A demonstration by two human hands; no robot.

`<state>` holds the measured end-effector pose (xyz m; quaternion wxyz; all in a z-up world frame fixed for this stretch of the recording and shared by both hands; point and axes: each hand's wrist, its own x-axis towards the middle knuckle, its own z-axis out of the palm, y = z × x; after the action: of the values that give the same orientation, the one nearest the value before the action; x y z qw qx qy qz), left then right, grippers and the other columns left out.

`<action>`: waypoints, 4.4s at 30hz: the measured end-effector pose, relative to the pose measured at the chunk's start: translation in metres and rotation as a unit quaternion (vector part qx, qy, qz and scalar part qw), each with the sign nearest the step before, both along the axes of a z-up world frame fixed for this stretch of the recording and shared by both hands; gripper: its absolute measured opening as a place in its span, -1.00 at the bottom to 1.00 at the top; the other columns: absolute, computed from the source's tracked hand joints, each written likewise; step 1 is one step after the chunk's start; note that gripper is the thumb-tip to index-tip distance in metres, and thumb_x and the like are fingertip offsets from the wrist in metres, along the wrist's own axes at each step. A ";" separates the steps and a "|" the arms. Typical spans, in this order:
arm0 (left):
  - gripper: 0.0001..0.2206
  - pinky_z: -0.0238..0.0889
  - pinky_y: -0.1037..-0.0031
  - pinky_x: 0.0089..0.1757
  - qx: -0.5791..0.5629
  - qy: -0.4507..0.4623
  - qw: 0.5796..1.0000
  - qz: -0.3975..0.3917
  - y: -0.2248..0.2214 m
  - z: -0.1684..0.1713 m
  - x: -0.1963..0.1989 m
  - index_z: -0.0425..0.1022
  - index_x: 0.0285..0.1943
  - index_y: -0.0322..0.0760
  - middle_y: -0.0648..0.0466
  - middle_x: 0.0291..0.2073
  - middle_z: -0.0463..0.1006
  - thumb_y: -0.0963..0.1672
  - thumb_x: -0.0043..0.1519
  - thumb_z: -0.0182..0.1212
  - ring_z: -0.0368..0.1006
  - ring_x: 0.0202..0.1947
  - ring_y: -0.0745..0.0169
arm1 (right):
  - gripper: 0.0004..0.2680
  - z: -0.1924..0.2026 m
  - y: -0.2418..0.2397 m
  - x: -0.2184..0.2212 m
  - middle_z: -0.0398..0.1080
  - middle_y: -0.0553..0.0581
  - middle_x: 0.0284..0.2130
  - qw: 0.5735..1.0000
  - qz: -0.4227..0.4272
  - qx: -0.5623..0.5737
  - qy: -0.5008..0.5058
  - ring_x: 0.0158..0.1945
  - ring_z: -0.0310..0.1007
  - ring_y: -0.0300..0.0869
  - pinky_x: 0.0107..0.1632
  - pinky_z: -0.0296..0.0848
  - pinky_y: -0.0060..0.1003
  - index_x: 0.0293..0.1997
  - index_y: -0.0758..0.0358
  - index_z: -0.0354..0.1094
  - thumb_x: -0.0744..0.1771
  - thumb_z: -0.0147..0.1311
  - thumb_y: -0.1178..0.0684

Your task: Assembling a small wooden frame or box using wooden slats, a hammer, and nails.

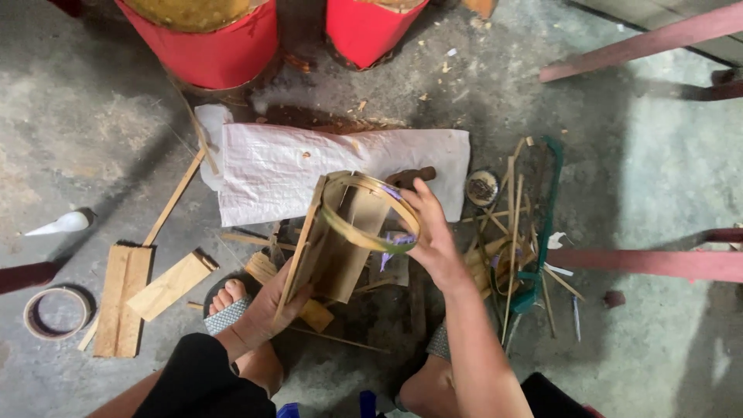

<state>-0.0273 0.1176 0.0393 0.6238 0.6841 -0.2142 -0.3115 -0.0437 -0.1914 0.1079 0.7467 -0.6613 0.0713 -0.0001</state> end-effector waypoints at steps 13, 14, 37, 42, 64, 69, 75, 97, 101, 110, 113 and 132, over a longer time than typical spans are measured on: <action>-0.59 0.04 0.63 -0.74 0.243 0.085 0.963 -0.081 0.035 0.179 0.035 0.62 -0.35 -0.39 0.10 -0.79 0.29 0.06 0.29 0.25 0.15 -0.85 0.28 | -0.68 0.057 0.005 -0.003 0.52 0.42 -0.08 0.992 -0.104 0.014 -0.066 -0.15 0.63 0.06 -0.14 0.68 0.01 0.24 0.24 0.24 0.33 0.12 0.28; -0.76 0.25 0.54 -0.59 0.166 0.083 0.981 -0.051 0.038 0.192 0.037 0.70 -0.32 -0.44 0.03 -0.67 0.48 -0.08 0.16 0.36 0.33 -0.71 0.27 | -0.68 0.069 0.009 -0.004 0.52 0.36 -0.12 0.991 -0.119 0.015 -0.068 -0.16 0.61 0.01 -0.14 0.69 -0.06 0.23 0.20 0.27 0.33 0.12 0.28; -0.61 0.52 0.27 -0.28 0.049 0.181 0.968 0.164 -0.016 0.347 0.016 0.27 0.10 -0.60 -0.24 -0.33 0.53 -0.09 0.28 0.08 0.62 -0.40 -0.14 | -0.71 0.127 0.005 -0.040 0.54 0.49 -0.27 0.984 -0.138 0.054 -0.099 -0.18 0.64 0.19 -0.13 0.62 0.01 0.23 0.33 0.21 0.39 -0.04 0.04; -0.57 0.50 0.30 -0.30 0.055 0.165 0.976 0.134 -0.008 0.337 0.023 0.42 0.10 -0.56 -0.31 -0.27 0.65 -0.04 0.27 -0.02 0.62 -0.39 -0.05 | -0.67 0.135 0.004 -0.059 0.49 0.40 -0.26 0.984 -0.122 -0.045 -0.119 -0.29 0.58 0.02 -0.14 0.65 -0.05 0.28 0.40 0.23 0.35 -0.21 0.33; -0.60 0.48 0.21 -0.10 0.121 0.010 0.982 0.143 -0.019 0.358 -0.030 0.53 0.13 -0.46 -0.11 -0.27 0.59 -0.05 0.22 0.22 0.54 -0.25 0.03 | -0.71 0.139 0.027 -0.065 0.34 0.21 -0.11 0.969 -0.171 0.148 -0.094 0.00 0.55 0.09 0.14 0.52 0.05 0.23 0.25 0.30 0.39 0.07 0.01; -0.62 0.48 0.24 -0.10 0.151 -0.013 0.983 0.105 -0.012 0.346 -0.034 0.58 0.06 -0.50 -0.18 -0.33 0.61 -0.06 0.21 0.26 0.53 -0.25 0.00 | -0.77 0.115 0.022 -0.058 0.44 0.19 -0.09 0.966 -0.182 0.170 -0.069 -0.07 0.58 -0.04 0.03 0.60 -0.11 0.15 0.17 0.36 0.37 0.13 0.02; -0.62 0.49 0.37 -0.10 0.134 0.028 0.986 0.094 -0.020 0.346 -0.046 0.57 0.08 -0.56 -0.20 -0.29 0.62 -0.07 0.27 0.19 0.56 -0.19 -0.01 | -0.81 0.099 0.035 -0.056 0.41 0.18 -0.06 0.966 -0.210 0.134 -0.073 0.00 0.53 -0.05 0.11 0.54 -0.07 0.09 0.17 0.42 0.37 0.15 0.05; -0.68 0.31 0.23 0.10 0.168 0.065 0.974 0.136 -0.010 0.286 -0.046 0.69 0.01 -0.41 -0.03 -0.22 0.56 -0.04 0.26 0.30 0.39 -0.12 0.05 | -0.76 0.132 0.034 -0.076 0.40 0.30 0.13 0.922 -0.268 0.219 -0.174 0.20 0.43 0.06 0.27 0.42 0.09 0.20 0.19 0.35 0.38 0.08 0.17; -0.47 0.22 0.13 0.22 0.264 0.043 0.954 0.132 -0.011 0.292 -0.045 0.72 -0.07 -0.40 -0.15 -0.15 0.69 0.15 0.14 0.34 0.51 0.08 -0.05 | -0.79 0.130 0.028 -0.078 0.42 0.28 0.13 0.926 -0.254 0.212 -0.184 0.20 0.44 0.05 0.31 0.40 0.06 0.17 0.09 0.37 0.40 0.03 0.17; -0.78 0.45 0.35 0.01 0.062 0.000 0.992 0.107 -0.016 0.276 -0.040 0.67 0.00 -0.31 0.04 -0.30 0.69 -0.12 0.24 0.34 0.55 -0.19 0.30 | -0.79 0.118 0.020 -0.077 0.41 0.25 0.15 0.916 -0.263 0.225 -0.204 0.21 0.44 0.04 0.29 0.43 0.06 0.16 0.07 0.35 0.39 0.05 0.15; -0.84 0.48 0.40 -0.07 0.029 -0.036 0.993 0.112 -0.018 0.282 -0.046 0.67 -0.04 -0.27 0.11 -0.38 0.65 -0.14 0.25 0.33 0.51 -0.28 0.39 | -0.78 0.116 0.021 -0.076 0.42 0.23 0.14 0.914 -0.266 0.227 -0.205 0.20 0.45 0.00 0.27 0.46 0.04 0.18 0.07 0.35 0.40 0.05 0.15; -0.91 0.30 0.50 -0.19 0.041 -0.134 0.976 0.166 -0.009 0.265 -0.035 0.64 -0.11 -0.17 0.16 -0.48 0.46 -0.13 0.32 0.25 0.30 -0.39 0.36 | -0.79 0.108 0.045 -0.065 0.41 0.27 0.15 0.906 -0.263 0.302 -0.135 0.20 0.44 0.01 0.28 0.42 0.03 0.18 0.13 0.34 0.39 0.05 0.14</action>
<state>-0.0620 0.1086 0.3038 0.6040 0.7705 -0.1667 -0.1172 -0.1086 -0.1466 0.2160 0.8858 -0.3554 0.1377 -0.2649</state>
